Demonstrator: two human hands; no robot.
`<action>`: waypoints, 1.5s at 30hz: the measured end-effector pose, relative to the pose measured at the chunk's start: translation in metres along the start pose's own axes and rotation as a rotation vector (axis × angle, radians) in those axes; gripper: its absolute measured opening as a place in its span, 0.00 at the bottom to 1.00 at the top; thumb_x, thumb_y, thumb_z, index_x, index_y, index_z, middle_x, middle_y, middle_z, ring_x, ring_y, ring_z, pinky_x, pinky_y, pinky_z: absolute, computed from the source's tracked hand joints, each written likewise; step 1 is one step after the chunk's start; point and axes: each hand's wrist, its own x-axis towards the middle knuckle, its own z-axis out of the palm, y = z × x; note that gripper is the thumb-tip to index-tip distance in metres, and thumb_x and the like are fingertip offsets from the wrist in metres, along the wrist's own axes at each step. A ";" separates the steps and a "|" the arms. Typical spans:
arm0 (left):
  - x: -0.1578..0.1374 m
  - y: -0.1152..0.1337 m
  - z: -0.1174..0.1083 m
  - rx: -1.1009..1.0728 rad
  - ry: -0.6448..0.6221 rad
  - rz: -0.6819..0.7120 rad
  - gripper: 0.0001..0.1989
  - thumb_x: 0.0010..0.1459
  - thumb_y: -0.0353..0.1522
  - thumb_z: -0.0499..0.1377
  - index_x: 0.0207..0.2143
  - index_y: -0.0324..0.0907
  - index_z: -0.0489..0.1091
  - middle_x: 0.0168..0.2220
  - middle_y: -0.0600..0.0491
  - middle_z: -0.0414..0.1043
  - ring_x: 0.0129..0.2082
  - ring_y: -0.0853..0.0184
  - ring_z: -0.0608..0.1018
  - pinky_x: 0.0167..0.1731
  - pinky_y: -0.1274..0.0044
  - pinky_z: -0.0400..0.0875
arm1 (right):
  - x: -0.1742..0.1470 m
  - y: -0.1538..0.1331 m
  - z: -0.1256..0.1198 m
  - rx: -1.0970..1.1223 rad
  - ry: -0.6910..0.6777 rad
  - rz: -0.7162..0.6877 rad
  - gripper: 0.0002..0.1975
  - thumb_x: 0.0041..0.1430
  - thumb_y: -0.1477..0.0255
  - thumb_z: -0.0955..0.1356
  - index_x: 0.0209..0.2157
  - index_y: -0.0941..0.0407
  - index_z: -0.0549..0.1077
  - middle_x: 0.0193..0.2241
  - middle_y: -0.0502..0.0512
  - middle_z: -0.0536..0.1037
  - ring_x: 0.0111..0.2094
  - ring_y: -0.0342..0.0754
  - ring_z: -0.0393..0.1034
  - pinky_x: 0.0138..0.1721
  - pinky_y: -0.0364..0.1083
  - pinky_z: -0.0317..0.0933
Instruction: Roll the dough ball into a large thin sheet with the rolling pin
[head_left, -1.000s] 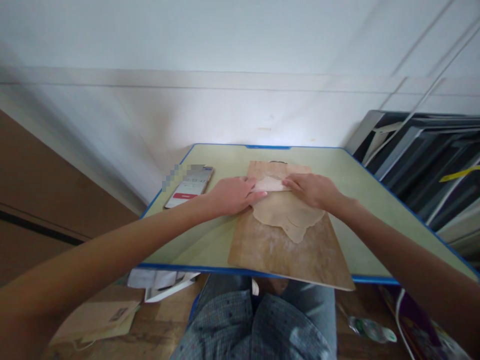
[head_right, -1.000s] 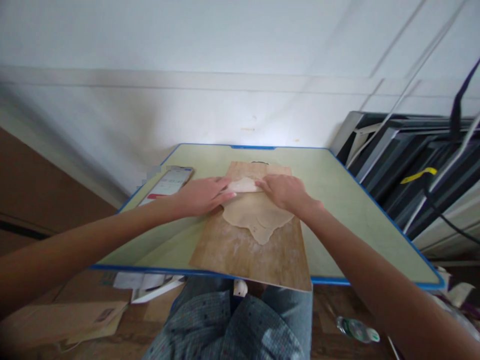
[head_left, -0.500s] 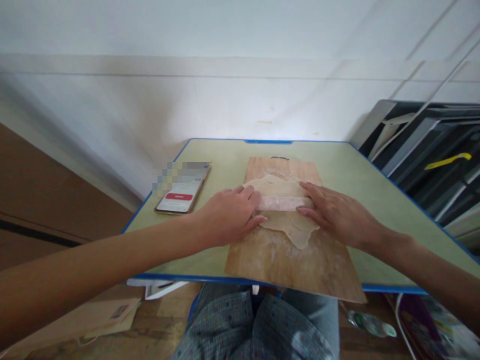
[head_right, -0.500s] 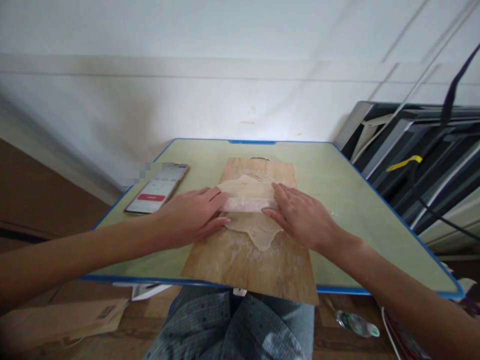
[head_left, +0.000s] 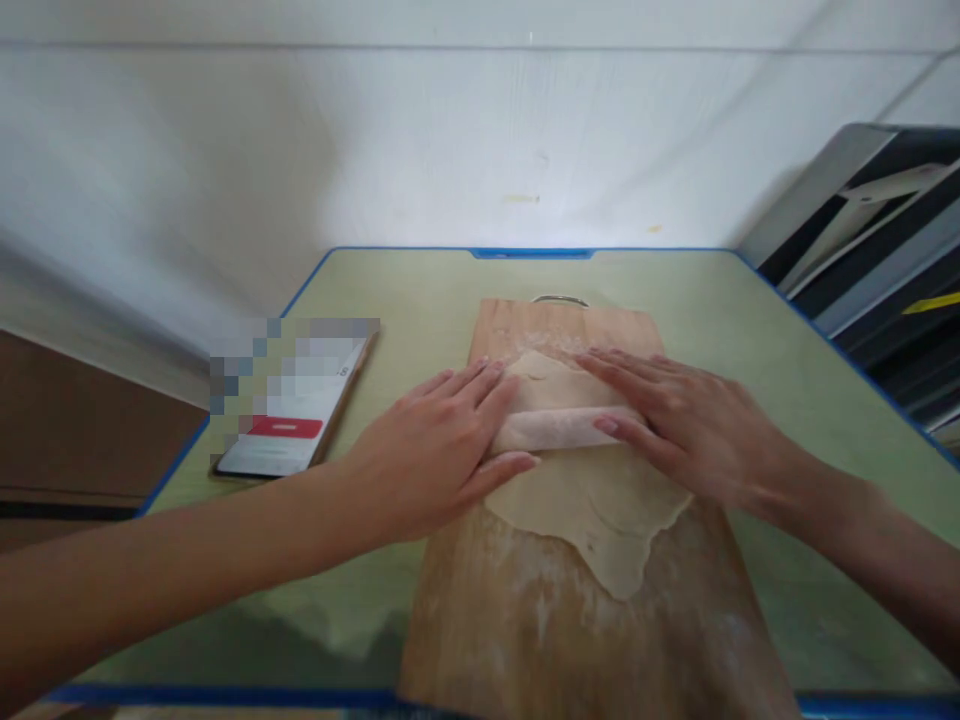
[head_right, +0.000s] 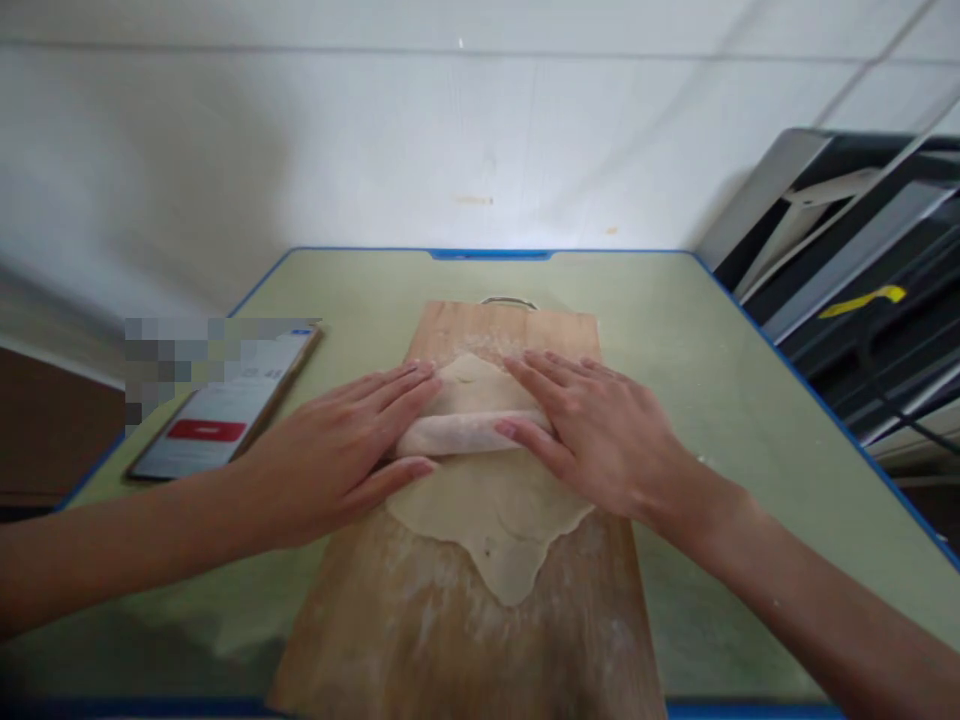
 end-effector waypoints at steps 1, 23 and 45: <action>0.001 -0.003 0.001 -0.013 -0.008 -0.003 0.32 0.63 0.48 0.38 0.57 0.32 0.55 0.58 0.38 0.59 0.60 0.56 0.61 0.56 0.65 0.58 | 0.003 0.002 0.001 0.007 -0.006 -0.009 0.31 0.63 0.55 0.49 0.58 0.58 0.61 0.57 0.59 0.65 0.57 0.53 0.60 0.55 0.57 0.57; 0.044 -0.050 -0.004 -0.213 -0.087 -0.265 0.29 0.63 0.47 0.35 0.46 0.38 0.66 0.48 0.45 0.70 0.47 0.59 0.72 0.47 0.67 0.65 | 0.100 0.038 0.022 0.236 -0.101 0.079 0.30 0.63 0.57 0.53 0.58 0.60 0.61 0.58 0.60 0.63 0.59 0.55 0.56 0.58 0.55 0.51; -0.006 0.016 0.001 -0.024 0.023 -0.179 0.27 0.64 0.44 0.39 0.51 0.31 0.59 0.47 0.39 0.68 0.48 0.58 0.72 0.46 0.67 0.66 | 0.012 -0.003 0.006 0.029 0.139 0.156 0.23 0.64 0.69 0.51 0.50 0.57 0.70 0.51 0.56 0.72 0.56 0.53 0.61 0.53 0.57 0.59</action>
